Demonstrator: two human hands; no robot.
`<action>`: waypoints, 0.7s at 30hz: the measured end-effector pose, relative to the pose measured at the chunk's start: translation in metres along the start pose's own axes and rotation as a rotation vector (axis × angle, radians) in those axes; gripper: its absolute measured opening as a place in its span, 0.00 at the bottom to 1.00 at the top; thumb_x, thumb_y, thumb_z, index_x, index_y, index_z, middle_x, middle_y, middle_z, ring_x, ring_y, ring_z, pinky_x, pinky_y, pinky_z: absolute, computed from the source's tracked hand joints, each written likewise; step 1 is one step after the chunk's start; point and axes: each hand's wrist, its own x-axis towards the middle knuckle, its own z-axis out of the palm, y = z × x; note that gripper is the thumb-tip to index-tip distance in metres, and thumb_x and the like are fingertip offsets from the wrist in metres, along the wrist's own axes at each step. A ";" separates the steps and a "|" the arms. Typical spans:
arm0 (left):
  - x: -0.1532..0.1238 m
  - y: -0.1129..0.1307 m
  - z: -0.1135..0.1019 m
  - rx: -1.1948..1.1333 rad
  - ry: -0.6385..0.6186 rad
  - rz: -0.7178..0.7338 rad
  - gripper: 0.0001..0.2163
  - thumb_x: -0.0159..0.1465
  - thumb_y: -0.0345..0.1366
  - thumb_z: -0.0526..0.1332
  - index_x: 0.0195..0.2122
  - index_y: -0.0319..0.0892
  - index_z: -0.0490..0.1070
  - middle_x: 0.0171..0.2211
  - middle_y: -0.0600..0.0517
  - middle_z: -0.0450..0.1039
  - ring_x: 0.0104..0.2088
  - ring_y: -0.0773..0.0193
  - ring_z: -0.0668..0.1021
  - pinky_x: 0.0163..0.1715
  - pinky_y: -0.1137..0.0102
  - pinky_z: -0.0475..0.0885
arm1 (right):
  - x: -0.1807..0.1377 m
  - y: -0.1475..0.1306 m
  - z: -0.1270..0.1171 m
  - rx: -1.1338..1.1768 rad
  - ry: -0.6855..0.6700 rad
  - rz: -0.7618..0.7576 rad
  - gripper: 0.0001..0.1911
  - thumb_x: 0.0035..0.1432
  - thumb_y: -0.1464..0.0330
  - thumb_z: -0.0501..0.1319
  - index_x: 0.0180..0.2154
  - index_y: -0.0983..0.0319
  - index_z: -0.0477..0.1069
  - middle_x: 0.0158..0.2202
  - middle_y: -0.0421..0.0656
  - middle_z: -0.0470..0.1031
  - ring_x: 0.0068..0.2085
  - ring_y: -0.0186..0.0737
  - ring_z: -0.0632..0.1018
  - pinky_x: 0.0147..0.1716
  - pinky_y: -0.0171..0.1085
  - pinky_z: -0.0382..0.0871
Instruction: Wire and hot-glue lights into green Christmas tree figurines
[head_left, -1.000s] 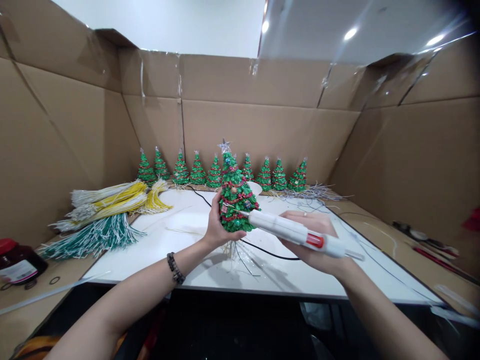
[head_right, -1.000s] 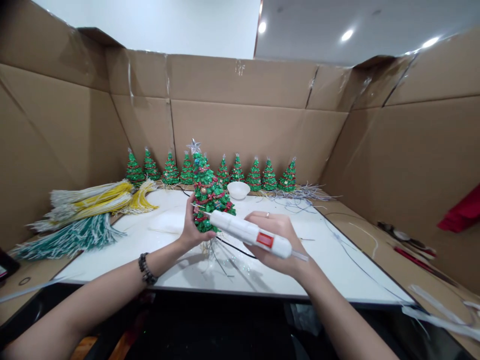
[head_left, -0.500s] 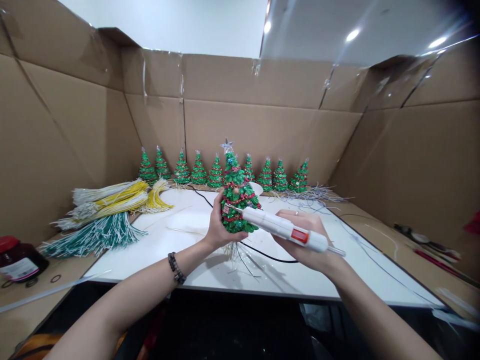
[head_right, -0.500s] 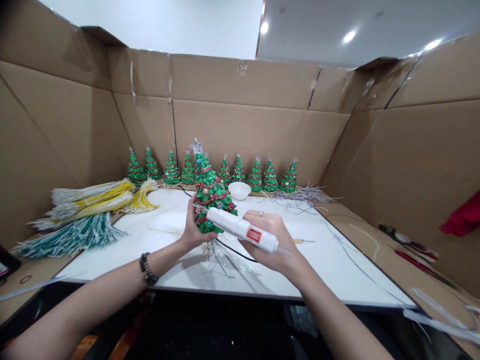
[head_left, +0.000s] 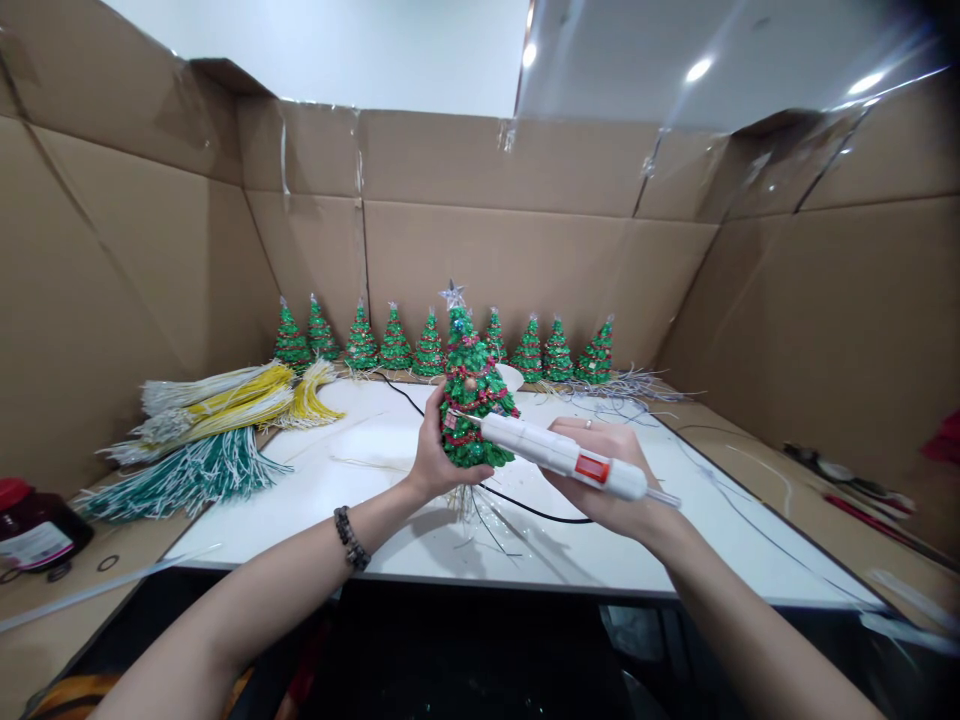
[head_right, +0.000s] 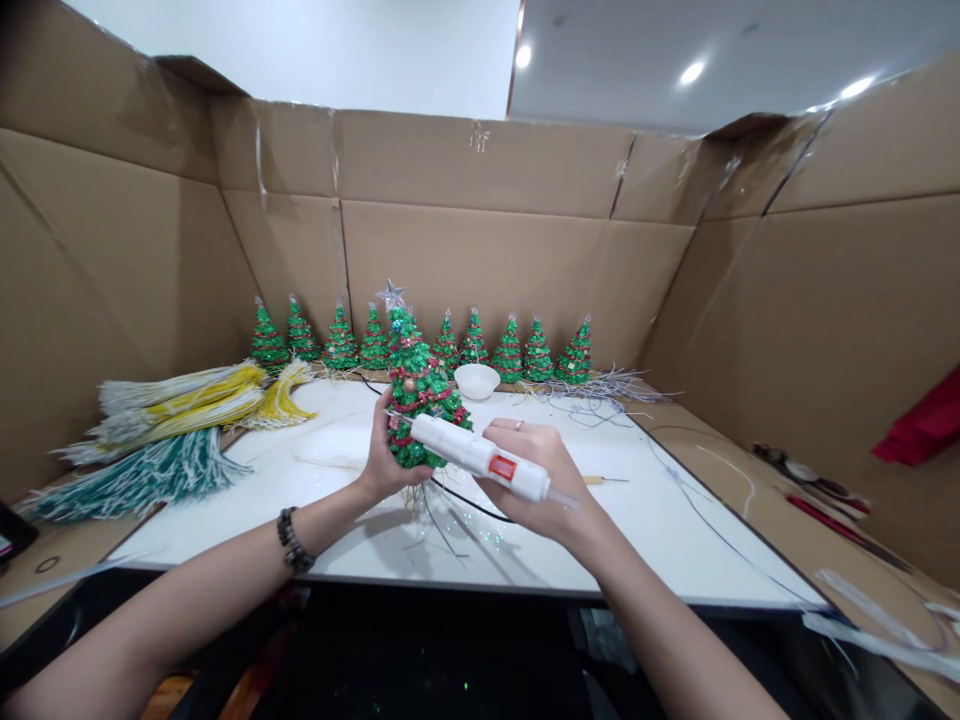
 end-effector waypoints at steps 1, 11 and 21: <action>0.000 0.001 0.000 -0.001 0.001 -0.005 0.57 0.41 0.57 0.76 0.67 0.42 0.50 0.62 0.37 0.63 0.63 0.40 0.69 0.65 0.50 0.62 | 0.000 0.000 0.000 0.002 -0.001 0.000 0.12 0.56 0.73 0.56 0.22 0.60 0.58 0.19 0.36 0.62 0.20 0.31 0.65 0.21 0.30 0.58; -0.001 0.001 0.002 -0.025 0.008 -0.020 0.56 0.41 0.56 0.76 0.67 0.43 0.51 0.61 0.38 0.64 0.63 0.40 0.69 0.65 0.50 0.61 | 0.002 -0.001 -0.001 -0.038 0.014 -0.025 0.14 0.56 0.73 0.56 0.22 0.59 0.53 0.19 0.34 0.58 0.19 0.30 0.63 0.20 0.30 0.56; -0.001 0.000 0.001 -0.020 -0.013 -0.022 0.57 0.41 0.57 0.76 0.67 0.43 0.50 0.61 0.37 0.64 0.62 0.40 0.70 0.64 0.48 0.62 | 0.004 -0.002 0.000 -0.027 0.006 -0.019 0.15 0.55 0.73 0.56 0.22 0.58 0.53 0.19 0.35 0.59 0.19 0.31 0.63 0.20 0.30 0.56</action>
